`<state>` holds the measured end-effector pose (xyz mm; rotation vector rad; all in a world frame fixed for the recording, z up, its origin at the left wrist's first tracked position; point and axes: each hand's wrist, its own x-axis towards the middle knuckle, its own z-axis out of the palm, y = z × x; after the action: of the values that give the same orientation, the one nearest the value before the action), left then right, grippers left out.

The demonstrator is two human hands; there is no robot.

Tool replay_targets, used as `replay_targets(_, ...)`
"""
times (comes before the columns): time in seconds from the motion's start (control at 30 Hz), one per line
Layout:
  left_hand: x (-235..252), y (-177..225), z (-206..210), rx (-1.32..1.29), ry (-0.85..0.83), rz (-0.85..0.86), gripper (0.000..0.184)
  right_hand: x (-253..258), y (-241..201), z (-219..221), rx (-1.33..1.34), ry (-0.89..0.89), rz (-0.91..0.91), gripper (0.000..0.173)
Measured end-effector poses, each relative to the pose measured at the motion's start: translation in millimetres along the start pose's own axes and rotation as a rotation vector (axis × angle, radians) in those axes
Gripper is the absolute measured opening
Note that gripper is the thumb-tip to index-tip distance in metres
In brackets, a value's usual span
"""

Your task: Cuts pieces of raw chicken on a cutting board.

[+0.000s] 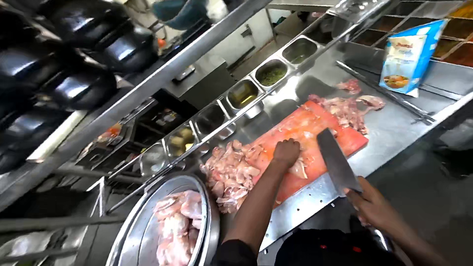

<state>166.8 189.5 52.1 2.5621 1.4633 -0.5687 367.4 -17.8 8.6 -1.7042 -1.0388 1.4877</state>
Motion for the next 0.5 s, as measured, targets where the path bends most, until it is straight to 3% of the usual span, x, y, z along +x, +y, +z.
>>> replay_targets(0.23, -68.3, -27.9, 23.3, -0.128, 0.132, -0.168, 0.036, 4.7, -9.3, 8.3, -0.109, -0.037, -0.012, 0.032)
replay_targets(0.4, -88.5, -28.0, 62.3, -0.264, 0.157, -0.254, 0.036, 12.2, -39.5, 26.7, -0.506, -0.064, -0.133, 0.032)
replay_targets(0.5, -91.5, -25.5, 75.0, -0.275, 0.167, -0.263, 0.034, 17.2, -50.8, 37.1, -0.721, -0.106, -0.113, 0.035)
